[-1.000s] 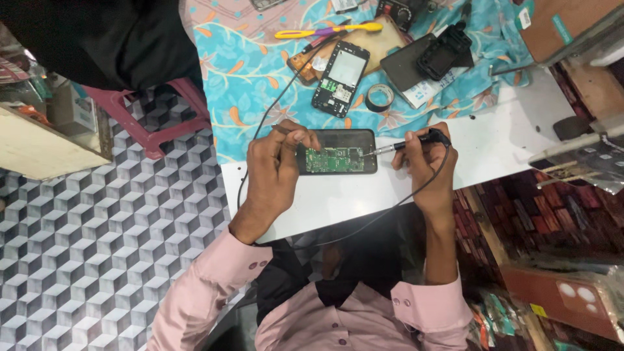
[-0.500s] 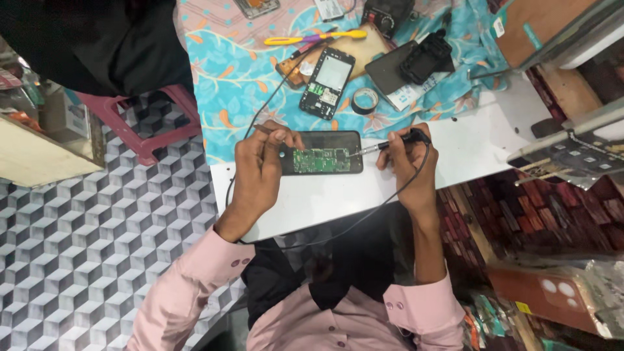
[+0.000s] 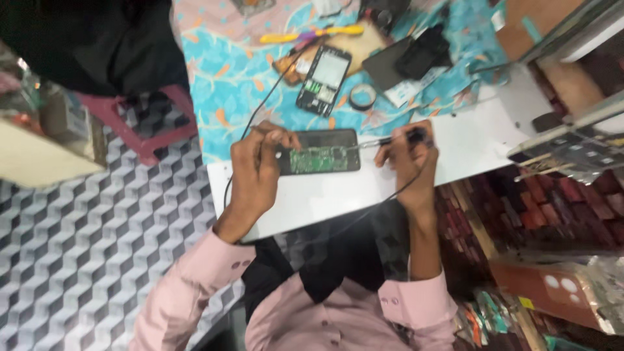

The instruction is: The person uses a soldering iron and tweezers to work on a smartphone motherboard placed on a white board. They repeatedly apply heat to specific points on the circuit board while holding the board steady with the other hand.

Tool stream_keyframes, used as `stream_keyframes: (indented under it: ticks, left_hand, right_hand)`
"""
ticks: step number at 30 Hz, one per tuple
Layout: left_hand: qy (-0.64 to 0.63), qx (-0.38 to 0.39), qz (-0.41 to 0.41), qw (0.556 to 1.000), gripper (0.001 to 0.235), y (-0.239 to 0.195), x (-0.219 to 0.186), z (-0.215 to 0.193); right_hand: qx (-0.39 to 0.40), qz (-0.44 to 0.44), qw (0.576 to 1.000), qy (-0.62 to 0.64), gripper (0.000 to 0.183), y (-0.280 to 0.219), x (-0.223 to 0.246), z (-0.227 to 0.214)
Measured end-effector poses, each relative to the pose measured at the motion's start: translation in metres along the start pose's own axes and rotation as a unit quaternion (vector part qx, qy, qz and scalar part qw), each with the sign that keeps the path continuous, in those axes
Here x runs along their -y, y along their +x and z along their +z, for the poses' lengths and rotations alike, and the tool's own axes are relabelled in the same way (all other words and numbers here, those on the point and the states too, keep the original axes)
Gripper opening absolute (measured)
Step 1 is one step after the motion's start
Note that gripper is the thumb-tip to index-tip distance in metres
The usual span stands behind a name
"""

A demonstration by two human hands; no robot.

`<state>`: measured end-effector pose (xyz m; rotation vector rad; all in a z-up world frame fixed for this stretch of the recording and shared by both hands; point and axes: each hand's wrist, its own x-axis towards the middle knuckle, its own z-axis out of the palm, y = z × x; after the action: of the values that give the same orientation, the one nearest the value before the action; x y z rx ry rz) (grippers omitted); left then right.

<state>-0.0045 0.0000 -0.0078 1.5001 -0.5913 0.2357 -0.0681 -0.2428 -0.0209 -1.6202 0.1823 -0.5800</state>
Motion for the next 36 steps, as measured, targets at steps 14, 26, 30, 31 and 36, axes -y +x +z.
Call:
stream_keyframes:
  ticks: [14, 26, 30, 31, 36]
  left_hand:
    - [0.012, 0.023, 0.026, 0.999, 0.013, -0.003, -0.004, -0.005]
    - [0.031, 0.022, 0.002, 0.999, 0.015, -0.001, -0.009, -0.005]
    - [0.025, 0.023, 0.018, 0.999, 0.015, -0.001, -0.006, -0.004]
    - [0.02, 0.025, 0.026, 0.999, 0.015, -0.002, -0.006, -0.005]
    - [0.024, 0.028, 0.025, 0.999, 0.015, -0.002, -0.004, -0.005]
  right_hand:
    - [0.016, -0.014, 0.999, 0.037, 0.015, -0.008, -0.004, 0.003]
    - [0.016, -0.002, 1.0, -0.015, 0.018, -0.008, 0.005, 0.013]
    - [0.012, 0.006, 1.0, -0.014, 0.016, -0.006, 0.008, 0.014]
    - [0.013, -0.001, 1.0, -0.02, 0.016, -0.007, 0.009, 0.015]
    - [0.006, 0.007, 0.998, -0.065, 0.017, -0.008, 0.01, 0.014]
